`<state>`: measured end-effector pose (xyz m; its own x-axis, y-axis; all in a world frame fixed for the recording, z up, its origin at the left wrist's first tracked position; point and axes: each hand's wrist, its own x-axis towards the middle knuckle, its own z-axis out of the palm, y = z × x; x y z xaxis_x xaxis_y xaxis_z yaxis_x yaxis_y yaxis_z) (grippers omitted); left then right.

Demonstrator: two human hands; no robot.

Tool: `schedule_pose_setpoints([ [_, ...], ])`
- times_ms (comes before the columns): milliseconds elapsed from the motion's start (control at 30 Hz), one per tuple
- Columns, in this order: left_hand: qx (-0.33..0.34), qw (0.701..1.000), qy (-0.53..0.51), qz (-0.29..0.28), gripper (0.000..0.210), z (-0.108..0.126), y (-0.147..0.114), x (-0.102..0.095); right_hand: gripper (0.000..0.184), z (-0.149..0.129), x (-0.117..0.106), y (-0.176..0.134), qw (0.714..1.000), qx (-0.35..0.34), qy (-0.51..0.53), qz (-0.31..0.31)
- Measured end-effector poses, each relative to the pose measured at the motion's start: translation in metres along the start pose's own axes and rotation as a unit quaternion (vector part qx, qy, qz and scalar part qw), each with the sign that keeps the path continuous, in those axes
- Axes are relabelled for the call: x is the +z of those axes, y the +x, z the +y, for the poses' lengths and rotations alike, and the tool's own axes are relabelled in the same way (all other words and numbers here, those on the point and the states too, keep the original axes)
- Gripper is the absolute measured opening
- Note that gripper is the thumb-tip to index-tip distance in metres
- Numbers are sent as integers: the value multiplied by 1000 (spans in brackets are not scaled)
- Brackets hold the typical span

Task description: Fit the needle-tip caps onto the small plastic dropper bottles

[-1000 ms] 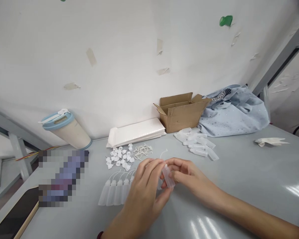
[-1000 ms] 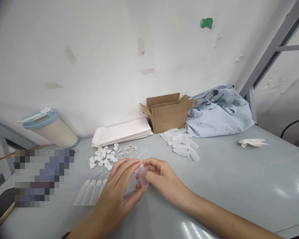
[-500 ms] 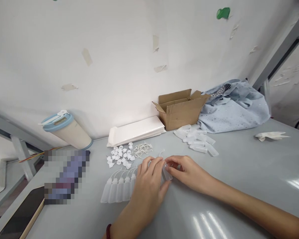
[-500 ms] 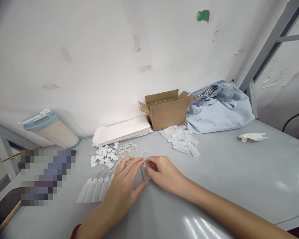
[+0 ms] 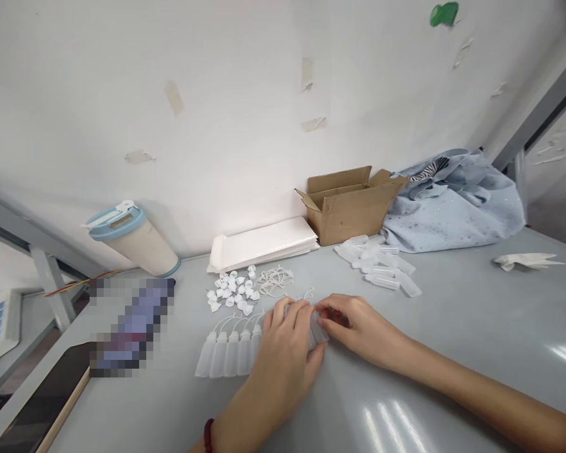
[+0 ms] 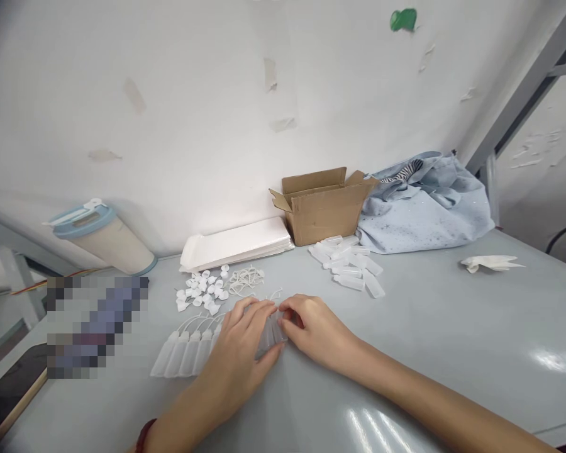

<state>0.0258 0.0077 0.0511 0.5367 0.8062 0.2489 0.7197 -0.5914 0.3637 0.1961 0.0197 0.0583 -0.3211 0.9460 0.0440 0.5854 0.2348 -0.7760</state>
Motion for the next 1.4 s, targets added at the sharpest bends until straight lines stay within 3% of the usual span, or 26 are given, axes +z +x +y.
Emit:
schedule_pose_setpoints([
  [833,-15,1000,-20,-12,32,2,0,0,16,-1,-2,-1,999,32,-6,-21],
  [967,-40,998,-33,17,31,-10,4,-8,16,-2,-6,-1,999,30,-16,-14],
  [1133,-115,991,3,61,29,-43,8,-24,23,1,-25,1,991,13,-122,52],
  [1233,-134,990,34,25,32,-55,9,-29,25,6,-38,3,972,15,-220,86],
  [1400,-130,989,66,-13,36,-55,9,-27,27,10,-57,4,949,46,-300,82],
])
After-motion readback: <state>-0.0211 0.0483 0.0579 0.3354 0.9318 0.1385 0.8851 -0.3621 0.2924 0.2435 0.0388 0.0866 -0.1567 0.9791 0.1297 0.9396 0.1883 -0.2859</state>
